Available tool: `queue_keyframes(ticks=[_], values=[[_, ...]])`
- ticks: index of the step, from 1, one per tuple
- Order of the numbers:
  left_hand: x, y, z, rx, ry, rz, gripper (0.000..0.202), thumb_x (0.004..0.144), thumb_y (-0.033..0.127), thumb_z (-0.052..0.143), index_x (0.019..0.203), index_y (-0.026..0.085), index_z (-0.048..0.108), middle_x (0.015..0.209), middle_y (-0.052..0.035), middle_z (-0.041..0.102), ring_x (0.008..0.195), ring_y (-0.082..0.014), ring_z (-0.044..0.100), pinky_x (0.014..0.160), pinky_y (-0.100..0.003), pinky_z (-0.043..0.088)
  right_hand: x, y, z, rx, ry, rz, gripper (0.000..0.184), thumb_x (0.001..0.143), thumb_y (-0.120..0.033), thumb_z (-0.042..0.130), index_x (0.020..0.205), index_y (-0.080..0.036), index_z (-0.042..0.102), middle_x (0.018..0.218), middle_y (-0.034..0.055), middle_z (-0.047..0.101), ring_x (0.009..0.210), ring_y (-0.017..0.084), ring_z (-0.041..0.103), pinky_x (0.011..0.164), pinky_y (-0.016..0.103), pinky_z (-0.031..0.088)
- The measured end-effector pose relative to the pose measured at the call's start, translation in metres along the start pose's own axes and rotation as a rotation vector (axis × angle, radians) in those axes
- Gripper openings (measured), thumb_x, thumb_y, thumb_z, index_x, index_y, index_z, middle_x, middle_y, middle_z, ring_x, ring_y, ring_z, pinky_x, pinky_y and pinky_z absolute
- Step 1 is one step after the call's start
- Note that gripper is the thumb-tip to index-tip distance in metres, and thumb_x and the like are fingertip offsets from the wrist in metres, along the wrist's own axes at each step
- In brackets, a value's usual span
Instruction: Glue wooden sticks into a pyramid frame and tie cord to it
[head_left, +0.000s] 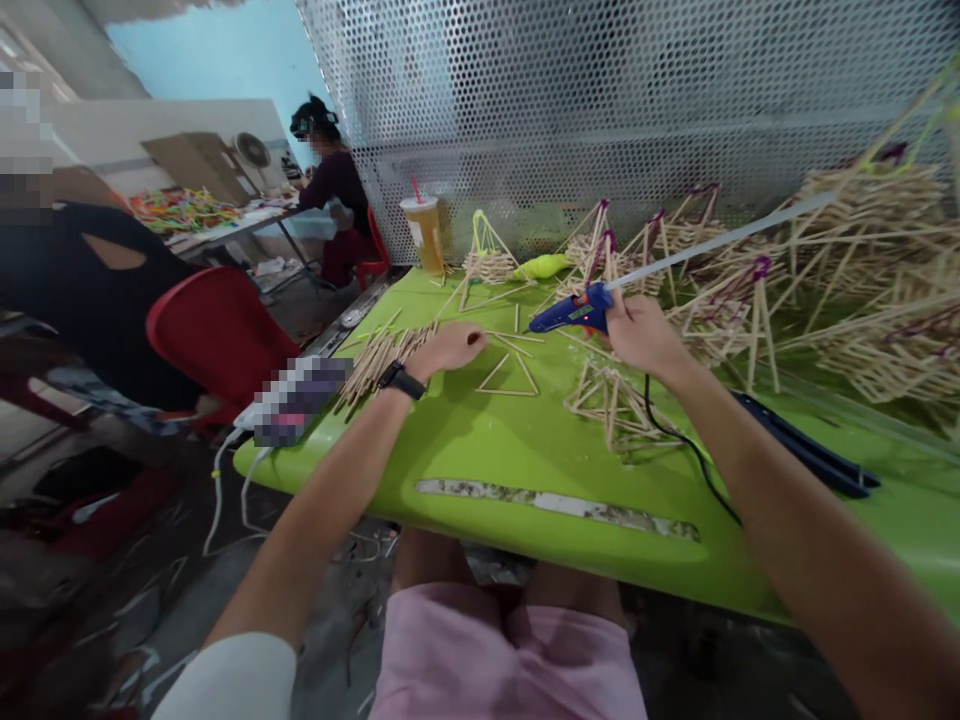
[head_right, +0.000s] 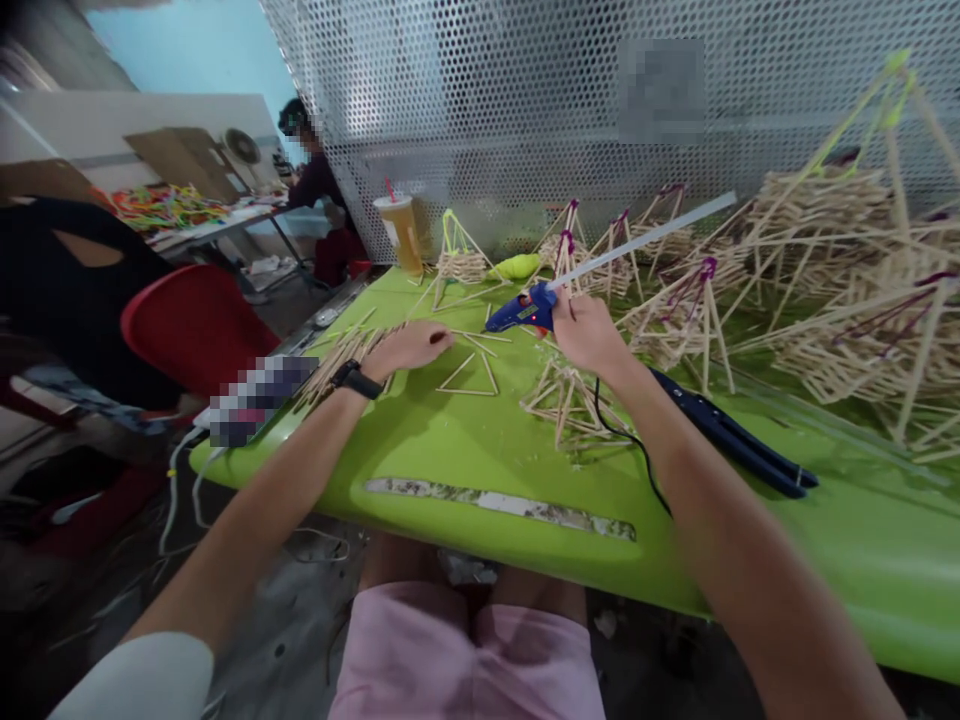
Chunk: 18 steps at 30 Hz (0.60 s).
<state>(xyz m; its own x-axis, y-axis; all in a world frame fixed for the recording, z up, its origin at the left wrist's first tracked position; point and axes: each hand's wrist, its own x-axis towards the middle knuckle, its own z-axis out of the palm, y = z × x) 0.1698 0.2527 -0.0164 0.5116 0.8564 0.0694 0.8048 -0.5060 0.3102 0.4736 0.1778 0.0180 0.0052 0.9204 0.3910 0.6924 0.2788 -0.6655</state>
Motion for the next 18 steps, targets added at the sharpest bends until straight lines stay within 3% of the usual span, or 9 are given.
queue_keyframes(ticks=[3, 7, 11, 15, 18], values=[[-0.004, 0.0, 0.005, -0.048, 0.024, -0.011, 0.035, 0.101, 0.049, 0.051, 0.094, 0.018, 0.065, 0.096, -0.0106, 0.072, 0.08, -0.0212, 0.06, 0.077, -0.035, 0.044, -0.001, -0.001, 0.002, -0.012, 0.058, -0.017, 0.073, 0.109, -0.069, 0.033, 0.069, -0.022, 0.072, 0.044, 0.0023, 0.049, 0.05, 0.02, 0.053, 0.057, 0.035, 0.041], [-0.006, 0.018, 0.014, -0.113, 0.026, -0.119, 0.07, 0.093, 0.076, 0.057, 0.126, 0.014, 0.063, 0.129, -0.0207, 0.069, 0.109, -0.0327, 0.066, 0.094, -0.045, 0.051, -0.001, -0.002, 0.003, -0.038, 0.142, 0.008, 0.072, 0.111, -0.06, 0.029, 0.063, -0.024, 0.069, 0.045, 0.0017, 0.047, 0.047, 0.019, 0.049, 0.058, 0.036, 0.04], [-0.008, 0.04, 0.024, -0.078, -0.009, -0.206, 0.102, 0.082, 0.096, 0.051, 0.146, 0.016, 0.055, 0.154, -0.0252, 0.055, 0.144, -0.0483, 0.048, 0.116, -0.062, 0.038, -0.001, 0.001, 0.005, -0.032, 0.178, 0.017, 0.068, 0.111, -0.06, 0.035, 0.067, -0.024, 0.072, 0.046, 0.0027, 0.048, 0.047, 0.02, 0.048, 0.059, 0.038, 0.039], [-0.009, 0.05, 0.03, -0.043, -0.034, -0.228, 0.124, 0.076, 0.104, 0.044, 0.161, 0.015, 0.044, 0.169, -0.0262, 0.041, 0.158, -0.0538, 0.029, 0.124, -0.065, 0.031, -0.003, -0.003, 0.008, 0.011, 0.212, 0.025, 0.066, 0.111, -0.056, 0.038, 0.061, -0.024, 0.067, 0.045, 0.0021, 0.046, 0.048, 0.019, 0.049, 0.058, 0.036, 0.039], [-0.011, 0.05, 0.03, -0.031, -0.074, -0.234, 0.133, 0.074, 0.106, 0.045, 0.168, 0.012, 0.035, 0.175, -0.0268, 0.032, 0.163, -0.0546, 0.02, 0.129, -0.065, 0.026, -0.003, -0.008, 0.011, 0.186, 0.209, 0.063, 0.066, 0.109, -0.061, 0.039, 0.06, -0.024, 0.064, 0.046, 0.0006, 0.045, 0.043, 0.016, 0.043, 0.05, 0.033, 0.033]])
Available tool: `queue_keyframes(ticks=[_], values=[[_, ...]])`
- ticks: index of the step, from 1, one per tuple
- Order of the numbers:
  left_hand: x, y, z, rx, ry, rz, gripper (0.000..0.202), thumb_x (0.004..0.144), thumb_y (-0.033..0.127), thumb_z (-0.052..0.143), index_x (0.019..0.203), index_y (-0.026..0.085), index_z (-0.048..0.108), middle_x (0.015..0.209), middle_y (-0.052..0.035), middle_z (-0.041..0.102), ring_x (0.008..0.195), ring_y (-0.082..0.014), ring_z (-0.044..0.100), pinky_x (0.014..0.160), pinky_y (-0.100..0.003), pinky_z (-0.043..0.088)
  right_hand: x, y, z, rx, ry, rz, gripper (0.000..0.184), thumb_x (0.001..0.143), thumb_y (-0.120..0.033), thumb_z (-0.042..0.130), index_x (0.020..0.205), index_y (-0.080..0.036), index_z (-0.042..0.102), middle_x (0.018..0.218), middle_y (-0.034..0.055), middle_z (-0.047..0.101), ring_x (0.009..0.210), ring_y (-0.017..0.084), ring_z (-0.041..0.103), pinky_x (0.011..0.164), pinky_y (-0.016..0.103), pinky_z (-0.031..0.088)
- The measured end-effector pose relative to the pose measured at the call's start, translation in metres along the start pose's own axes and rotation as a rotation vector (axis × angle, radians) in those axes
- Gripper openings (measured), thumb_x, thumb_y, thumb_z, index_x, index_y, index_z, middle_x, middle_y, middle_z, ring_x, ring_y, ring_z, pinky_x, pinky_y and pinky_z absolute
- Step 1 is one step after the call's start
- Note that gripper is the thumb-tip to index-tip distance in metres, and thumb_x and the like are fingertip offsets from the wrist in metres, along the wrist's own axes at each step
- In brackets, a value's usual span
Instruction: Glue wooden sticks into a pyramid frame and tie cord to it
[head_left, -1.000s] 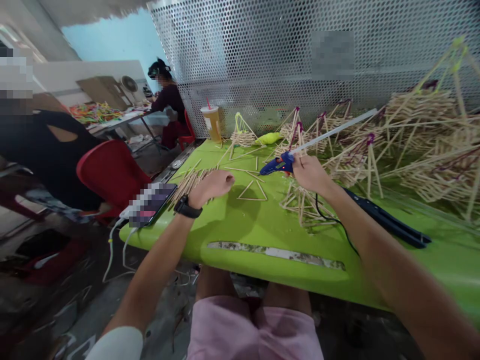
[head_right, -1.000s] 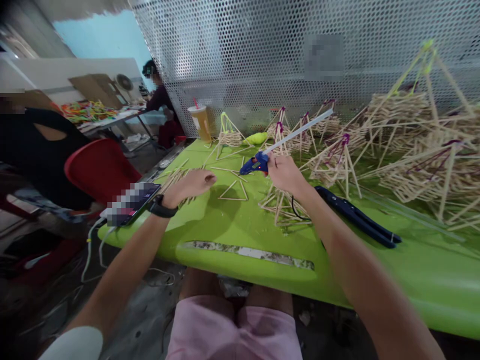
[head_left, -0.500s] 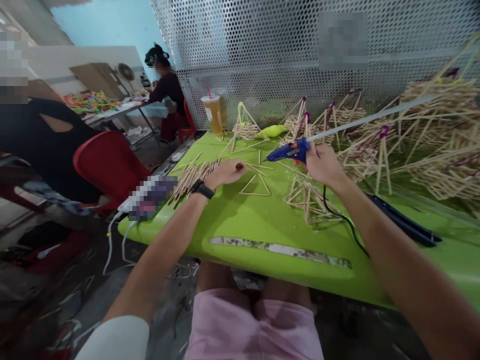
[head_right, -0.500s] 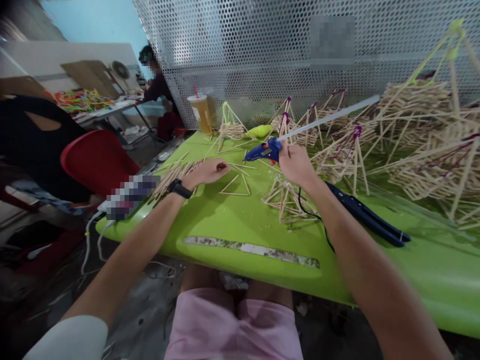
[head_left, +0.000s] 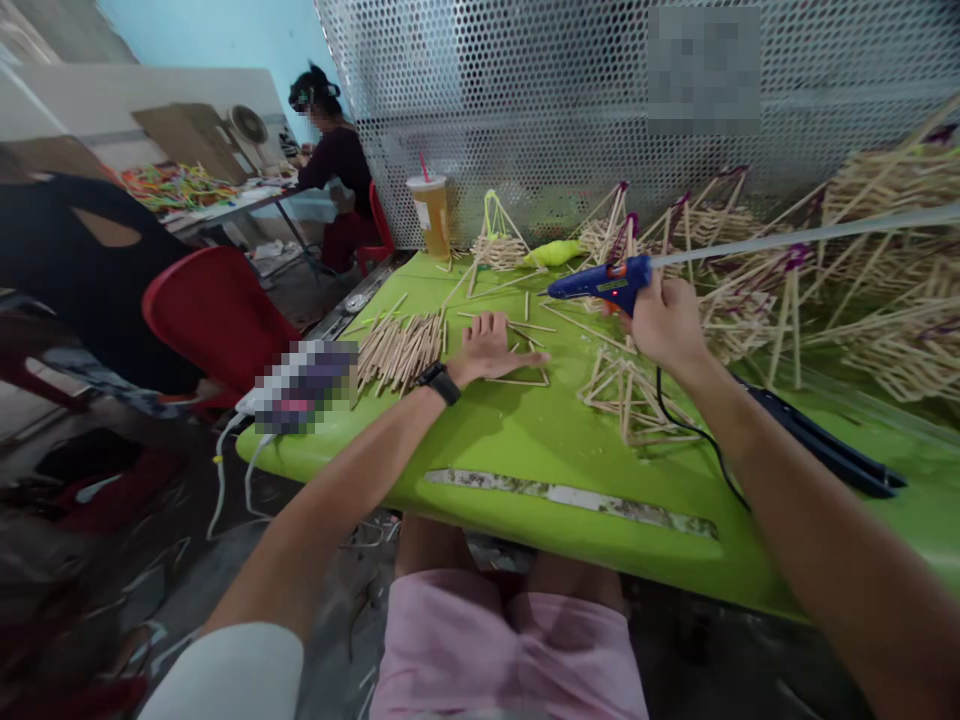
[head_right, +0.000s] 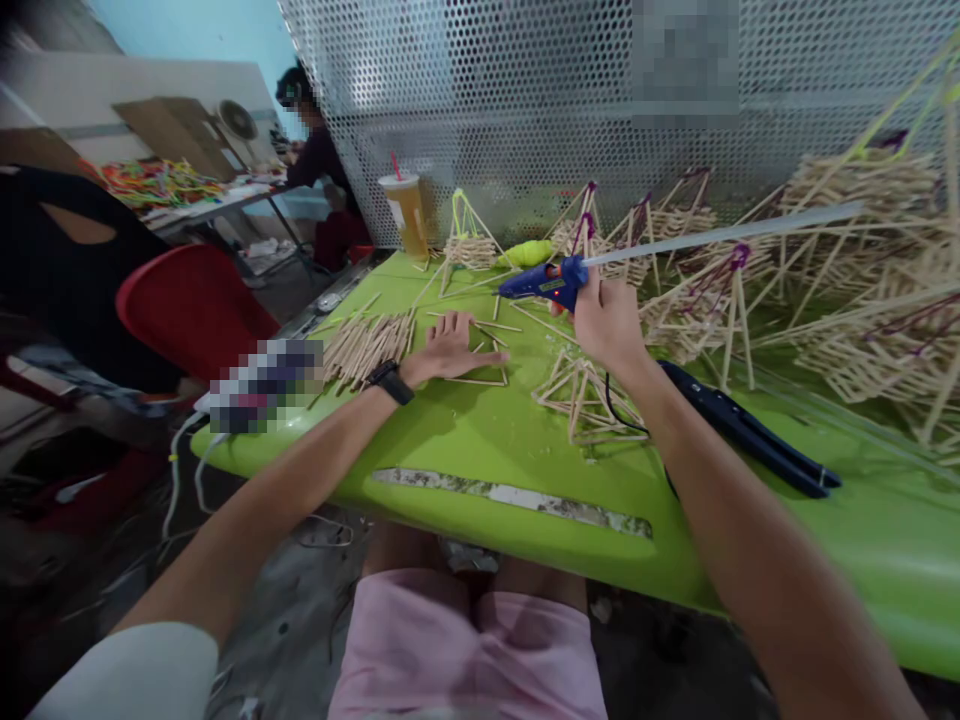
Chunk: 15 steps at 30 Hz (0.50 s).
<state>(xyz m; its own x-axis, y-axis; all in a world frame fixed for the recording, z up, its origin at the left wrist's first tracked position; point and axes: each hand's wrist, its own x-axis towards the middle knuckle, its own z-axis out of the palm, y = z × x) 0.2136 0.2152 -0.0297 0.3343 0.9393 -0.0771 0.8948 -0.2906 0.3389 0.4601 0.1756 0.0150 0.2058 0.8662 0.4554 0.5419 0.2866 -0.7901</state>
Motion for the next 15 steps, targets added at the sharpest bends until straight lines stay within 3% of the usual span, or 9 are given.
queue_keyframes(ticks=[3, 6, 11, 15], values=[[-0.002, -0.002, -0.002, 0.002, -0.013, 0.004, 0.134, 0.073, 0.104, 0.048, 0.171, 0.015, 0.03, 0.176, -0.0254, 0.031, 0.165, -0.053, 0.018, 0.131, -0.065, 0.023, 0.001, -0.003, 0.002, 0.288, -0.066, 0.13, 0.066, 0.106, -0.069, 0.036, 0.067, -0.026, 0.066, 0.043, -0.0024, 0.037, 0.037, 0.015, 0.033, 0.041, 0.032, 0.025], [-0.003, -0.004, -0.004, 0.014, -0.029, 0.007, 0.135, 0.074, 0.104, 0.046, 0.174, 0.015, 0.023, 0.179, -0.0231, 0.026, 0.167, -0.0495, 0.015, 0.134, -0.063, 0.02, 0.004, -0.004, 0.002, 0.457, -0.107, 0.203, 0.062, 0.103, -0.072, 0.038, 0.071, -0.028, 0.066, 0.044, -0.0033, 0.034, 0.037, 0.017, 0.033, 0.039, 0.034, 0.028], [-0.005, -0.005, -0.009, 0.024, -0.15, -0.033, 0.139, 0.077, 0.102, 0.041, 0.178, 0.013, 0.003, 0.185, -0.0164, 0.0, 0.17, -0.0435, -0.005, 0.138, -0.059, 0.009, 0.002, -0.01, 0.004, 0.458, 0.045, 0.157, 0.058, 0.102, -0.072, 0.041, 0.07, -0.029, 0.064, 0.044, -0.0025, 0.034, 0.038, 0.017, 0.035, 0.038, 0.034, 0.027], [-0.005, -0.009, -0.01, -0.011, -0.15, -0.01, 0.137, 0.078, 0.101, 0.042, 0.178, 0.015, 0.005, 0.184, -0.0167, -0.003, 0.17, -0.0447, -0.003, 0.136, -0.061, 0.012, 0.003, -0.012, 0.004, 0.441, 0.088, 0.207, 0.063, 0.103, -0.07, 0.029, 0.076, -0.028, 0.067, 0.046, -0.0008, 0.035, 0.039, 0.018, 0.032, 0.04, 0.035, 0.027]])
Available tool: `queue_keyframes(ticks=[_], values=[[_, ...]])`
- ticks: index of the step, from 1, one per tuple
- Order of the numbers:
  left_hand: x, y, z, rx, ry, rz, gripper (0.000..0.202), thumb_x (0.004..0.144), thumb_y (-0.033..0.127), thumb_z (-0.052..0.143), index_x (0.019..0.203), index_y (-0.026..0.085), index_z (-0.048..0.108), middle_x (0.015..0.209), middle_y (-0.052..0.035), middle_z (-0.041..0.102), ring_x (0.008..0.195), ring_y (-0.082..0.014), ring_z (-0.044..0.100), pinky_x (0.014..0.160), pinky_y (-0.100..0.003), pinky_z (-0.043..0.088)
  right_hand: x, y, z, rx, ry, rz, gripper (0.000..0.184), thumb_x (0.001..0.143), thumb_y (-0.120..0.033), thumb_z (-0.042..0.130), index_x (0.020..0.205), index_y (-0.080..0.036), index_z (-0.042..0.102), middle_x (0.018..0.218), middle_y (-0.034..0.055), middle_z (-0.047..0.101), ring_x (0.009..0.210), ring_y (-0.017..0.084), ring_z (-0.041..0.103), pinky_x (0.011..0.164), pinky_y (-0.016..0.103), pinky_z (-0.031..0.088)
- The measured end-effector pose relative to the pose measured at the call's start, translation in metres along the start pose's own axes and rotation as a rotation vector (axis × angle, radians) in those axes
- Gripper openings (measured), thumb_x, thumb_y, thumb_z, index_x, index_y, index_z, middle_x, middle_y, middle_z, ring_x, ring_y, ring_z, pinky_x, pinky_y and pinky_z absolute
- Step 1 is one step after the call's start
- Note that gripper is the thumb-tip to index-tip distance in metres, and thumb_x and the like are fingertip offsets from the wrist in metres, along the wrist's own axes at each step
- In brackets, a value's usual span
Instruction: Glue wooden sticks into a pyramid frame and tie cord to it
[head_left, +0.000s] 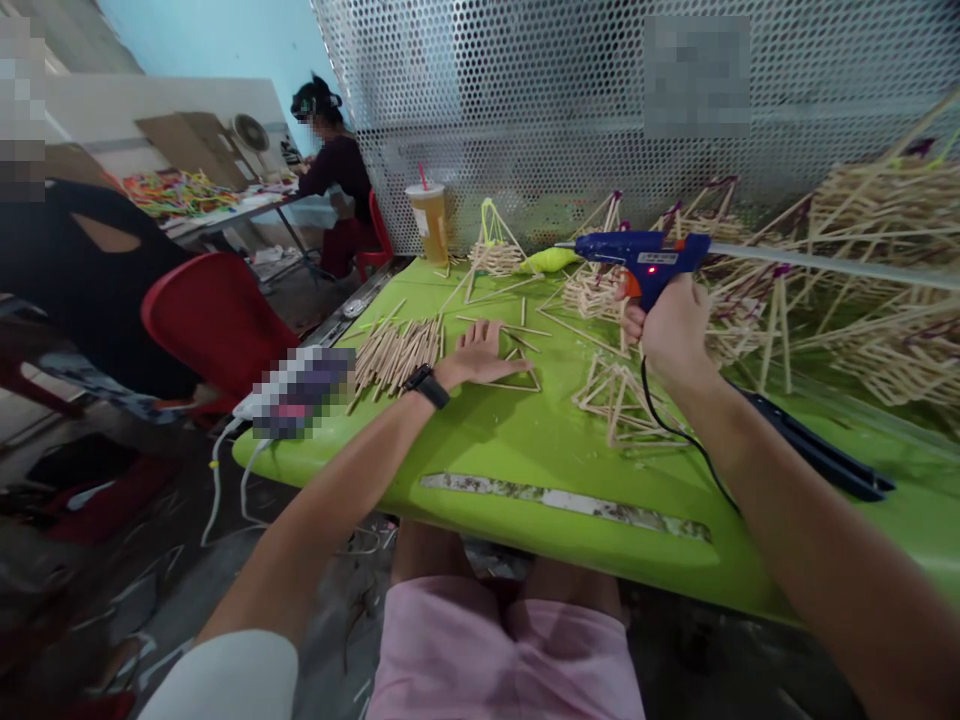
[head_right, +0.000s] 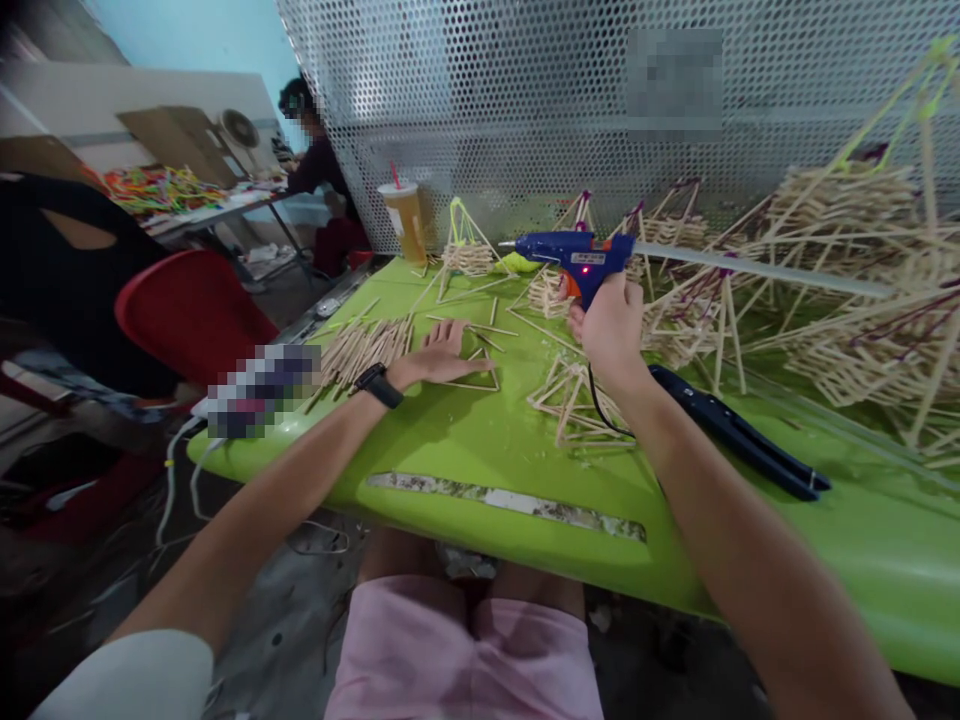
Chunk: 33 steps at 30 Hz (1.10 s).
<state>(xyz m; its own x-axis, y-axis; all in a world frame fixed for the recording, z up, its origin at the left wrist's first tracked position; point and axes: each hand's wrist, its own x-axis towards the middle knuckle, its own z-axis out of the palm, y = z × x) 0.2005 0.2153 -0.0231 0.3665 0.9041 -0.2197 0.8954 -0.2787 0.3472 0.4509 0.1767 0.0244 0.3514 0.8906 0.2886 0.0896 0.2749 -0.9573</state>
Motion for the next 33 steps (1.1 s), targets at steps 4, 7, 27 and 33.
queue_keyframes(ticks=[4, 7, 27, 33], values=[[0.003, -0.005, 0.004, -0.071, 0.079, 0.051, 0.131, 0.076, 0.102, 0.047, 0.174, 0.018, 0.025, 0.182, -0.0208, 0.016, 0.168, -0.0499, 0.012, 0.13, -0.067, 0.025, 0.007, 0.006, -0.005, -0.087, 0.02, -0.004, 0.07, 0.101, -0.077, 0.02, 0.082, -0.031, 0.069, 0.05, 0.0036, 0.042, 0.042, 0.022, 0.037, 0.042, 0.038, 0.031], [0.006, -0.007, 0.007, -0.09, 0.127, 0.062, 0.125, 0.075, 0.102, 0.048, 0.169, 0.021, 0.036, 0.18, -0.0215, 0.027, 0.167, -0.05, 0.016, 0.128, -0.066, 0.029, 0.009, 0.008, -0.006, -0.137, 0.019, -0.036, 0.078, 0.097, -0.083, 0.012, 0.085, -0.032, 0.07, 0.052, 0.0052, 0.045, 0.042, 0.023, 0.038, 0.042, 0.04, 0.032], [-0.005, -0.008, -0.005, -0.024, 0.078, 0.112, 0.09, 0.088, 0.085, 0.05, 0.154, 0.023, 0.048, 0.164, -0.0248, 0.043, 0.154, -0.0491, 0.037, 0.12, -0.066, 0.035, 0.0, -0.001, -0.003, -0.115, 0.003, -0.007, 0.065, 0.099, -0.075, 0.03, 0.082, -0.029, 0.072, 0.049, 0.0038, 0.043, 0.045, 0.023, 0.04, 0.047, 0.04, 0.032], [-0.005, -0.006, -0.007, 0.007, 0.098, 0.204, 0.056, 0.097, 0.069, 0.05, 0.13, 0.024, 0.058, 0.143, -0.0178, 0.052, 0.138, -0.0394, 0.048, 0.117, -0.059, 0.041, -0.004, -0.006, 0.001, -0.124, 0.024, -0.036, 0.072, 0.099, -0.079, 0.03, 0.081, -0.024, 0.073, 0.048, 0.0031, 0.042, 0.043, 0.02, 0.036, 0.047, 0.039, 0.029]])
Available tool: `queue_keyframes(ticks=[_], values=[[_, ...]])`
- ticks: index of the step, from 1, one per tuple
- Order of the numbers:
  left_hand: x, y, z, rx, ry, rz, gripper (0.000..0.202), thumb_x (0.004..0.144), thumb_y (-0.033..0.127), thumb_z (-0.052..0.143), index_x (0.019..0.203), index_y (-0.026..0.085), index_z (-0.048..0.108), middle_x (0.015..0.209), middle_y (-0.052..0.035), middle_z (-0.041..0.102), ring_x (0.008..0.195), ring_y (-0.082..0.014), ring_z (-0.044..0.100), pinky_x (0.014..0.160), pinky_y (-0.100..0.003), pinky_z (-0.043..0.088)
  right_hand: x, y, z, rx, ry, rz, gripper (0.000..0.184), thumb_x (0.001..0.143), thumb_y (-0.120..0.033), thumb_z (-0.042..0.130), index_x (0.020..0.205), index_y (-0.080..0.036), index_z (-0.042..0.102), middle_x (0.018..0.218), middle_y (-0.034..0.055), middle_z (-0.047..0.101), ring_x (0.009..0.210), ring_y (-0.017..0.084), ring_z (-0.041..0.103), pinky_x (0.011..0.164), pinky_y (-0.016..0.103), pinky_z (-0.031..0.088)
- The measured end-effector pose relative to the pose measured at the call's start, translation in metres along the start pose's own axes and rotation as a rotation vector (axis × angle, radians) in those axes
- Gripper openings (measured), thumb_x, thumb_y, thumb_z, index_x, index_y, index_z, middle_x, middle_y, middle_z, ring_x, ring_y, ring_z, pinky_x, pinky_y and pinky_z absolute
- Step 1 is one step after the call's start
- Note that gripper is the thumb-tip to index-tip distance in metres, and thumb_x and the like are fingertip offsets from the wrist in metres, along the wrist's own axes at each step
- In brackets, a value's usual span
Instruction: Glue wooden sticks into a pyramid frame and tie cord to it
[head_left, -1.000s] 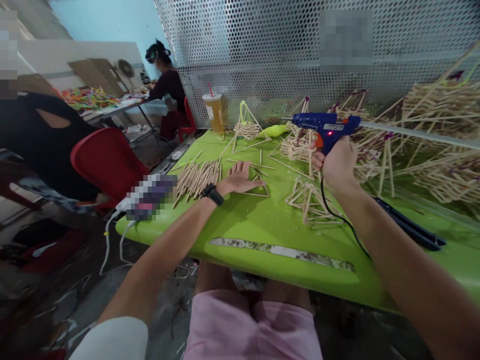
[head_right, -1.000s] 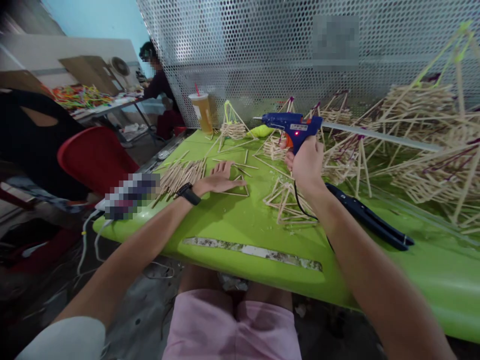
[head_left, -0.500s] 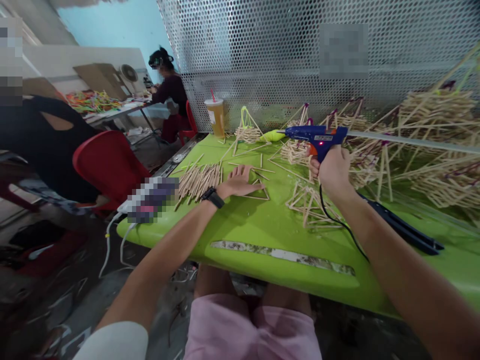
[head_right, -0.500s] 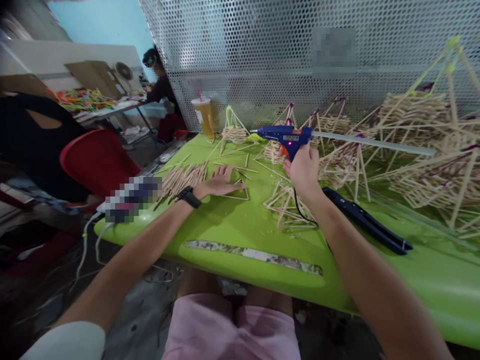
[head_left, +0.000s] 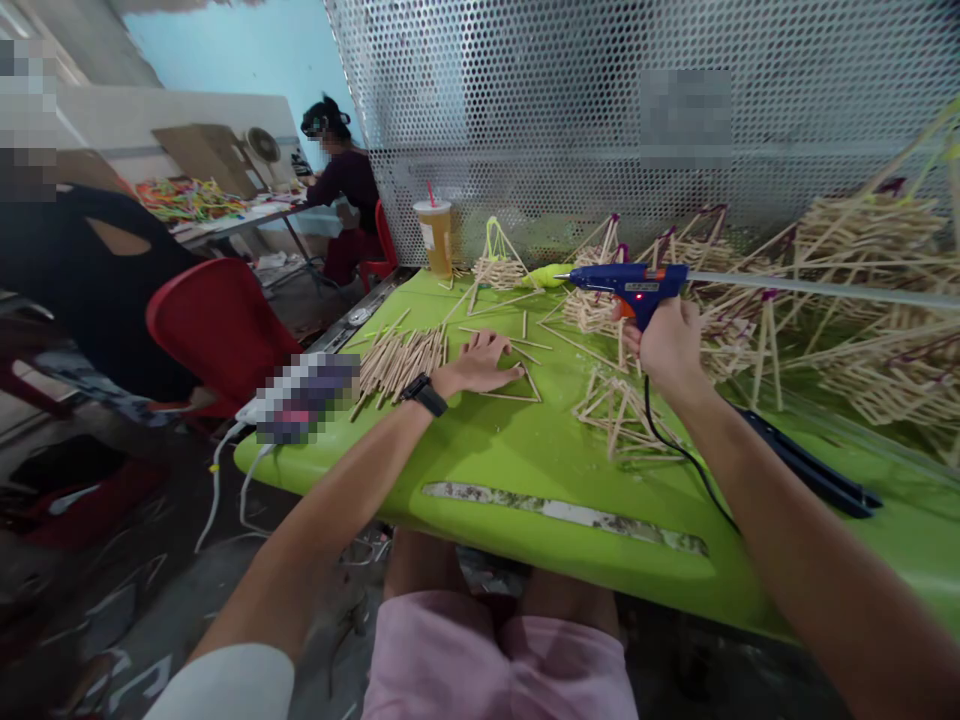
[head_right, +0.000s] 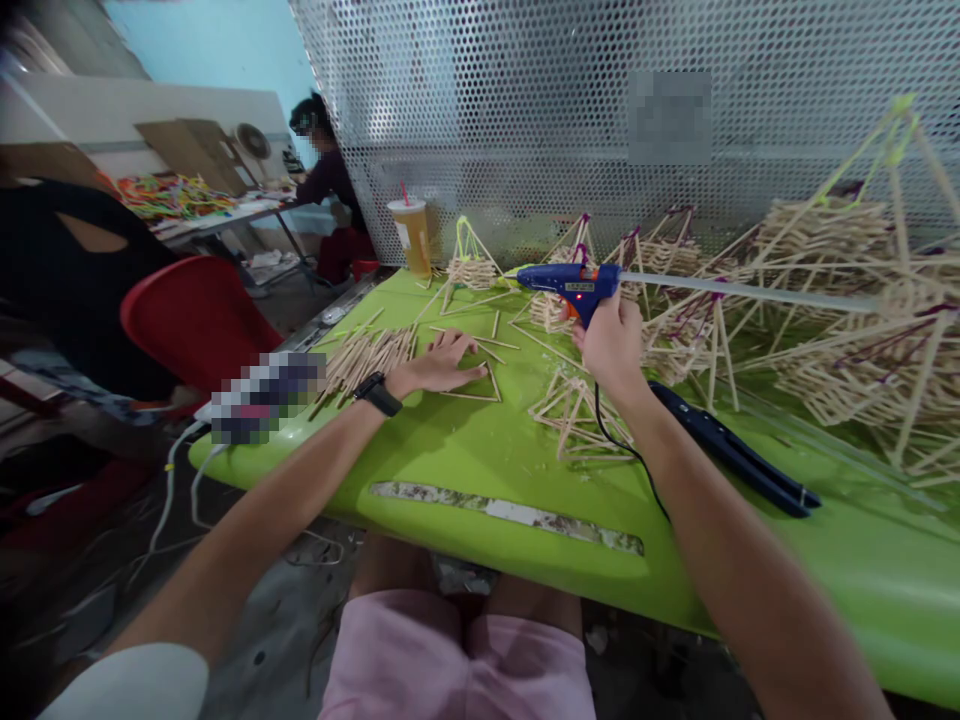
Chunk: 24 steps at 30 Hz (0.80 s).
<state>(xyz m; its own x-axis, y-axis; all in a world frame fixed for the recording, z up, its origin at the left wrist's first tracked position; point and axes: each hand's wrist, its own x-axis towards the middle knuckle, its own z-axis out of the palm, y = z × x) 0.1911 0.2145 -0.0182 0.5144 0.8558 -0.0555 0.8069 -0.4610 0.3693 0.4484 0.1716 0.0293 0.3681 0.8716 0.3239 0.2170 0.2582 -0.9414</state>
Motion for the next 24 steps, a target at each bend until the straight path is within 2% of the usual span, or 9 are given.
queue_keyframes(ticks=[5, 9, 11, 15, 17, 22, 24], values=[[0.007, -0.008, 0.006, -0.027, 0.046, 0.161, 0.043, 0.103, 0.044, 0.05, 0.142, 0.03, 0.059, 0.147, -0.0134, 0.053, 0.144, -0.0337, 0.046, 0.122, -0.055, 0.037, 0.0, 0.0, -0.001, -0.01, -0.001, 0.026, 0.075, 0.096, -0.086, 0.032, 0.075, -0.025, 0.071, 0.047, 0.0032, 0.041, 0.043, 0.02, 0.037, 0.047, 0.038, 0.028], [0.011, -0.01, 0.008, -0.021, 0.027, 0.242, 0.04, 0.102, 0.03, 0.047, 0.135, 0.034, 0.069, 0.145, -0.0104, 0.058, 0.144, -0.0328, 0.047, 0.118, -0.054, 0.04, 0.003, 0.006, -0.002, 0.017, 0.016, -0.001, 0.07, 0.099, -0.08, 0.037, 0.068, -0.025, 0.067, 0.049, 0.0051, 0.046, 0.044, 0.019, 0.038, 0.047, 0.037, 0.028], [0.012, -0.01, 0.007, -0.02, 0.02, 0.238, 0.039, 0.101, 0.028, 0.047, 0.131, 0.033, 0.073, 0.146, -0.0102, 0.059, 0.143, -0.0326, 0.048, 0.117, -0.054, 0.041, 0.005, 0.009, -0.003, 0.007, 0.019, -0.023, 0.07, 0.1, -0.079, 0.037, 0.069, -0.026, 0.069, 0.048, 0.0047, 0.047, 0.043, 0.02, 0.039, 0.046, 0.037, 0.028], [0.011, -0.01, 0.005, -0.027, 0.034, 0.23, 0.035, 0.101, 0.028, 0.048, 0.123, 0.032, 0.074, 0.143, -0.0102, 0.06, 0.141, -0.0314, 0.05, 0.116, -0.053, 0.042, 0.006, 0.014, -0.004, -0.045, 0.018, -0.034, 0.077, 0.101, -0.082, 0.03, 0.085, -0.026, 0.079, 0.047, 0.0035, 0.046, 0.042, 0.022, 0.044, 0.047, 0.039, 0.034], [0.01, -0.012, 0.003, -0.034, 0.033, 0.229, 0.033, 0.101, 0.027, 0.048, 0.121, 0.032, 0.074, 0.141, -0.0101, 0.06, 0.14, -0.031, 0.05, 0.117, -0.053, 0.042, 0.007, 0.015, -0.004, -0.059, 0.019, -0.034, 0.078, 0.101, -0.082, 0.028, 0.087, -0.025, 0.08, 0.049, 0.0041, 0.048, 0.043, 0.022, 0.045, 0.047, 0.039, 0.035], [0.01, -0.019, 0.002, -0.005, 0.013, 0.21, 0.035, 0.101, 0.026, 0.047, 0.125, 0.03, 0.072, 0.139, -0.0121, 0.057, 0.139, -0.0309, 0.051, 0.119, -0.052, 0.04, 0.006, 0.015, -0.005, -0.023, 0.006, -0.044, 0.07, 0.101, -0.081, 0.034, 0.068, -0.026, 0.063, 0.049, 0.0044, 0.047, 0.044, 0.019, 0.041, 0.046, 0.037, 0.03], [0.011, -0.022, 0.001, 0.007, 0.029, 0.222, 0.035, 0.102, 0.027, 0.046, 0.127, 0.028, 0.071, 0.139, -0.0129, 0.057, 0.138, -0.0301, 0.052, 0.119, -0.05, 0.041, 0.006, 0.014, -0.005, -0.004, 0.003, -0.04, 0.066, 0.101, -0.079, 0.037, 0.066, -0.027, 0.057, 0.047, 0.004, 0.045, 0.044, 0.018, 0.04, 0.046, 0.037, 0.029]])
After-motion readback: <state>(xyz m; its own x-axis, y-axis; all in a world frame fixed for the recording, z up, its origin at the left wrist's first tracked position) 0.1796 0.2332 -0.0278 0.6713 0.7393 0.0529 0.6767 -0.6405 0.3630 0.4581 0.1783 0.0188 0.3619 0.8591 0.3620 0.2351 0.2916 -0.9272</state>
